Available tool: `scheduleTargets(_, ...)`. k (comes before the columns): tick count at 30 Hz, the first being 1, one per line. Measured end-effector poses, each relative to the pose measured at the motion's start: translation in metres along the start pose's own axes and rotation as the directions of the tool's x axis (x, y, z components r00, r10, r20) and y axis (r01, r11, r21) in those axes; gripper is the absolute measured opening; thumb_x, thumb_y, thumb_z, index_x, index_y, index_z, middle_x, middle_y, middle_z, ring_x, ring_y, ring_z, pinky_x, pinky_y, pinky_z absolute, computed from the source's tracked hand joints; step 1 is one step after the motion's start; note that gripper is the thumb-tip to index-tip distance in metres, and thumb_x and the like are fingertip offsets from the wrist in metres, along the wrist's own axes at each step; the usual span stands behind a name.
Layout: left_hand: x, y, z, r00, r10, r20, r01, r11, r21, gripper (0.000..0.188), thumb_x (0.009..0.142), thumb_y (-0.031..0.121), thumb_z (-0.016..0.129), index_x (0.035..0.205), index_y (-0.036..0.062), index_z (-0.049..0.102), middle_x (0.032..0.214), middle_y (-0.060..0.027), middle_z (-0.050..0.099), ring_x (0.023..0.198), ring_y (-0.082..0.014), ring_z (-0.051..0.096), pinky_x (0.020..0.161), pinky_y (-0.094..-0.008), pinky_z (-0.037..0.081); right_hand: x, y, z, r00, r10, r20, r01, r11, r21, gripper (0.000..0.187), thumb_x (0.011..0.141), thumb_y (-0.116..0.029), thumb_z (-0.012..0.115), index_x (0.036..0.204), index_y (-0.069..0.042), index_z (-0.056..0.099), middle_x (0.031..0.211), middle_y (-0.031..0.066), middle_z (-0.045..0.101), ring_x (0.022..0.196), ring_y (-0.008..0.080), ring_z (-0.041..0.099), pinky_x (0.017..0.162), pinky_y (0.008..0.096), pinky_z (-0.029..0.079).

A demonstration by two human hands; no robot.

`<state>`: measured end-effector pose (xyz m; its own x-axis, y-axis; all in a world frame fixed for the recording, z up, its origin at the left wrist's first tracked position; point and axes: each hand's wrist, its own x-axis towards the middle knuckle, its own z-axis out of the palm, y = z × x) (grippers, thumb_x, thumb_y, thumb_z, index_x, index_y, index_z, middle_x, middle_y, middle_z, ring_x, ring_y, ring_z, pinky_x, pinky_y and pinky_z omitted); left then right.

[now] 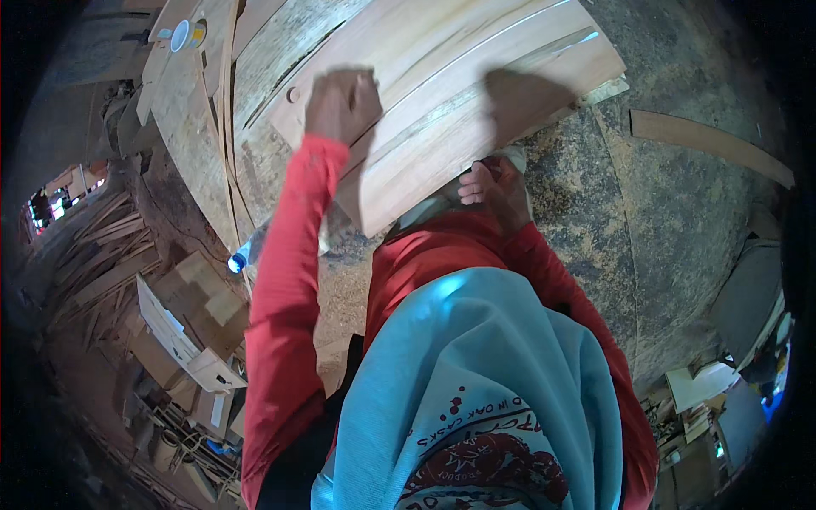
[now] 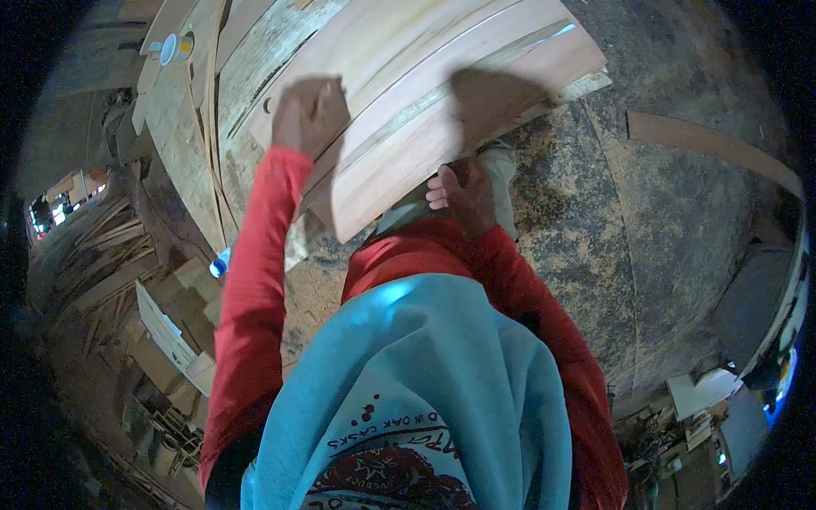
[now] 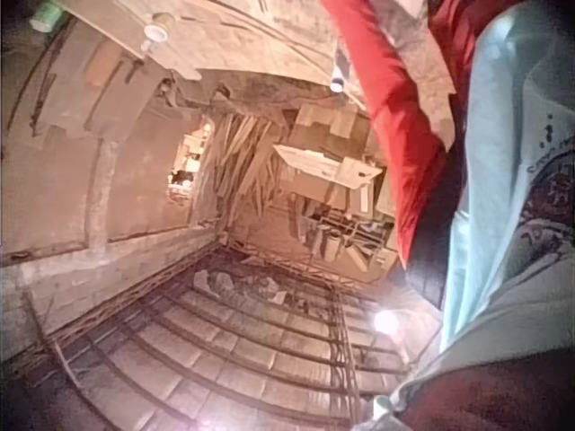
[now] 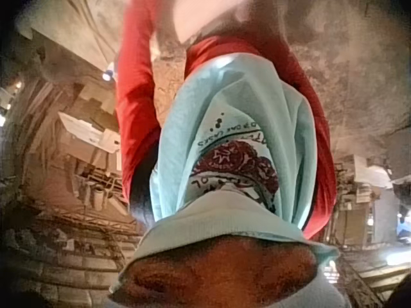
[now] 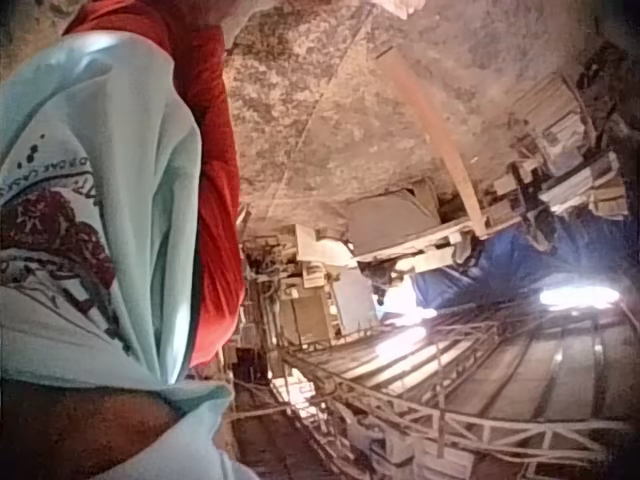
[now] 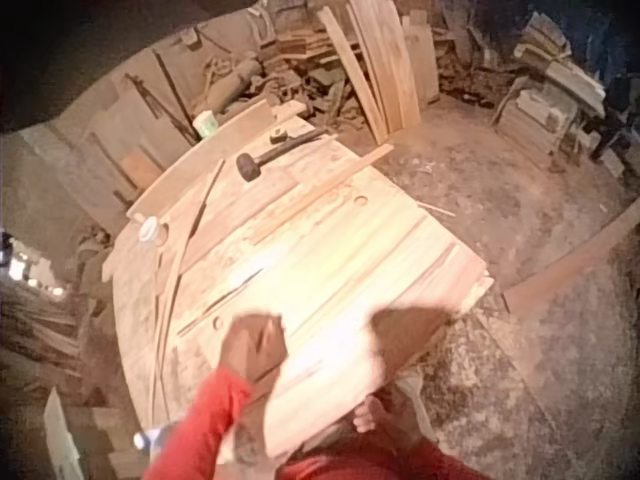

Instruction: Applying glue to wood strips and measuring them on a board for assembly.

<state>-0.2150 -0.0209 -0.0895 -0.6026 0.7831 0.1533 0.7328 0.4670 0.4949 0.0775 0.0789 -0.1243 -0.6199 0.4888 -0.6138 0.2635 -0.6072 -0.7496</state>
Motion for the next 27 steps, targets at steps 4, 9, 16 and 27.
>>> scheduleTargets(4, 0.059, -0.09, 0.0, 0.98, 0.173, 0.095, -0.194, 0.933, 0.305, 0.043, 0.087, 0.005, 0.059, 0.129, 0.0151, 0.062, 0.113, -0.0151, 0.066, 0.106, -0.0355, 0.064, 0.092, -0.044, 0.053, 0.003, -0.007, 0.007, 0.991, 0.123, 0.058, -0.123, 0.992, 0.008, 0.031, 0.102, -0.024, 0.059, 0.115, 0.005, 0.055, 0.096, 0.0183, 0.07, 0.079, 0.0234, 0.072, 0.067, 0.0339, 0.062)
scheduleTargets(9, 0.087, -0.078, 0.009, 0.989, -0.065, 0.136, 0.017, 0.943, 0.332, 0.042, 0.089, 0.011, 0.06, 0.131, 0.0158, 0.061, 0.115, -0.0172, 0.065, 0.108, -0.0377, 0.063, 0.093, -0.0454, 0.053, 0.001, -0.012, 0.009, 0.988, 0.154, -0.012, -0.154, 0.987, 0.038, 0.031, 0.103, -0.023, 0.056, 0.114, 0.006, 0.056, 0.097, 0.0214, 0.07, 0.082, 0.0281, 0.074, 0.068, 0.0358, 0.063)
scheduleTargets(16, 0.103, -0.093, 0.011, 0.961, -0.179, 0.212, 0.11, 0.946, 0.304, 0.039, 0.085, 0.015, 0.063, 0.123, 0.0112, 0.069, 0.109, -0.0197, 0.07, 0.102, -0.0365, 0.069, 0.09, -0.0426, 0.055, 0.009, -0.006, 0.014, 0.977, 0.211, -0.004, -0.211, 0.976, 0.06, 0.031, 0.104, -0.02, 0.052, 0.115, 0.009, 0.053, 0.099, 0.0273, 0.069, 0.082, 0.0328, 0.074, 0.071, 0.0401, 0.064)
scheduleTargets(27, 0.101, -0.098, 0.026, 0.969, -0.193, 0.152, 0.119, 0.91, 0.398, 0.04, 0.079, 0.024, 0.071, 0.119, 0.0172, 0.072, 0.111, -0.0149, 0.07, 0.106, -0.0351, 0.069, 0.093, -0.0433, 0.056, 0.014, -0.006, 0.016, 0.976, 0.214, -0.033, -0.212, 0.976, 0.059, 0.022, 0.103, -0.013, 0.052, 0.106, 0.008, 0.052, 0.09, 0.0268, 0.069, 0.072, 0.0333, 0.073, 0.065, 0.0397, 0.063)
